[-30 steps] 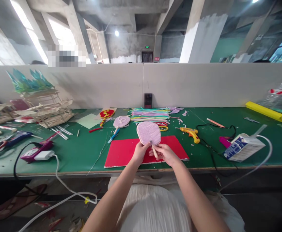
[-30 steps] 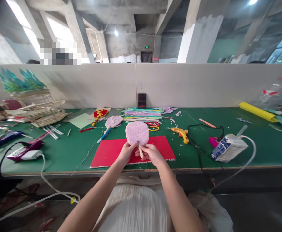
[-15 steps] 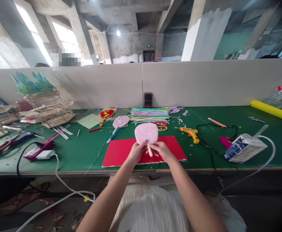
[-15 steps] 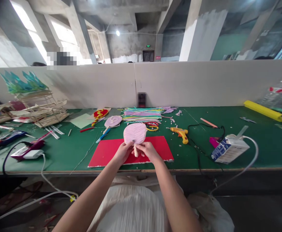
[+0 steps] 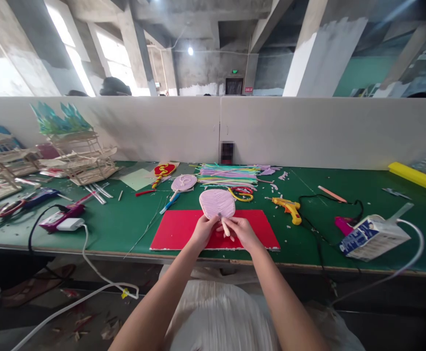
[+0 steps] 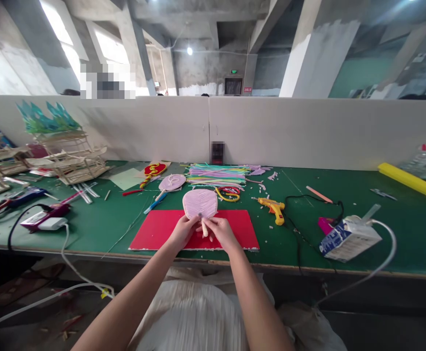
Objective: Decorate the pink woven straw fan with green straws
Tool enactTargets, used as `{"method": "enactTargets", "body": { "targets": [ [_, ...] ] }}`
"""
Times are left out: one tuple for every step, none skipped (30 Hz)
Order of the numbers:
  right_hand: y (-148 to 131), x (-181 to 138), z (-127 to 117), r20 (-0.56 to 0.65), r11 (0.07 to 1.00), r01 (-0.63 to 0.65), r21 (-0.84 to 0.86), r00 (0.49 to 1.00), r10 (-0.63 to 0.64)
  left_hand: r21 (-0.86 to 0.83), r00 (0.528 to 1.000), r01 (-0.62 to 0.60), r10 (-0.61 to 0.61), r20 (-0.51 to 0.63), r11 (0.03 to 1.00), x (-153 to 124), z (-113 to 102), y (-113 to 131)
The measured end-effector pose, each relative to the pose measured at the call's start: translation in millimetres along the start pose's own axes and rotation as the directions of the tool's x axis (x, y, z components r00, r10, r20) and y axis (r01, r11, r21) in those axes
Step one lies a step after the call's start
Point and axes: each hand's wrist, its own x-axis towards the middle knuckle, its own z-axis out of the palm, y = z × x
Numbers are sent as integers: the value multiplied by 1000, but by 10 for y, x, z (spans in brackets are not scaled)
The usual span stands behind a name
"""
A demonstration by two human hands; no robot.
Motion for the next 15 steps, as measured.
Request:
{"method": "enactTargets", "body": {
  "targets": [
    [-2,-2,4,7,1000,9,-9,1000,-9,3,1000,-6,6,-3,1000,5,-7,-10],
    [-6,-5,11,11,1000,16,-19,1000,-16,5,1000,-10,10,-6,1000,9,-15,-18],
    [-11,-10,19,12,999,23,-30,1000,-23,6,1000,-13,13,-11,1000,14,-22,-26],
    [-16,-15,30,13,999,29,-41,1000,-28,6,1000,-22,22,-19,1000,18,-30,-34],
    [-23,-21,40,11,998,33,-53,999,-32,10,999,-34,34,-23,999,23,-38,-41],
    [-28,-28,50,9,997,35,-64,999,-35,19,999,-40,40,-26,999,28,-46,-48],
    [-33,-33,59,6,996,38,-74,999,-38,34,999,-38,39,-23,999,33,-52,-54],
    [-35,-37,64,3,996,42,-81,999,-41,46,999,-37,38,-18,998,37,-58,-59],
    [-36,-39,66,0,996,43,-82,999,-43,50,999,-41,42,-19,998,40,-61,-62],
    [-34,-38,64,-2,996,41,-80,999,-41,53,999,-44,45,-19,998,42,-62,-63],
    [-30,-35,60,-4,997,36,-74,999,-37,49,999,-47,48,-19,998,42,-61,-61],
    [-25,-29,54,-5,997,32,-67,999,-32,39,999,-49,49,-15,998,41,-59,-56],
    [-18,-22,46,-6,998,29,-61,1000,-30,25,999,-44,45,-7,999,37,-56,-48],
    [-10,-14,39,-7,998,28,-55,1000,-29,7,999,-35,35,4,999,33,-53,-37],
    [-3,-6,32,-6,998,29,-50,1000,-29,-13,1000,-20,20,20,1000,27,-50,-23]
  ]
}}
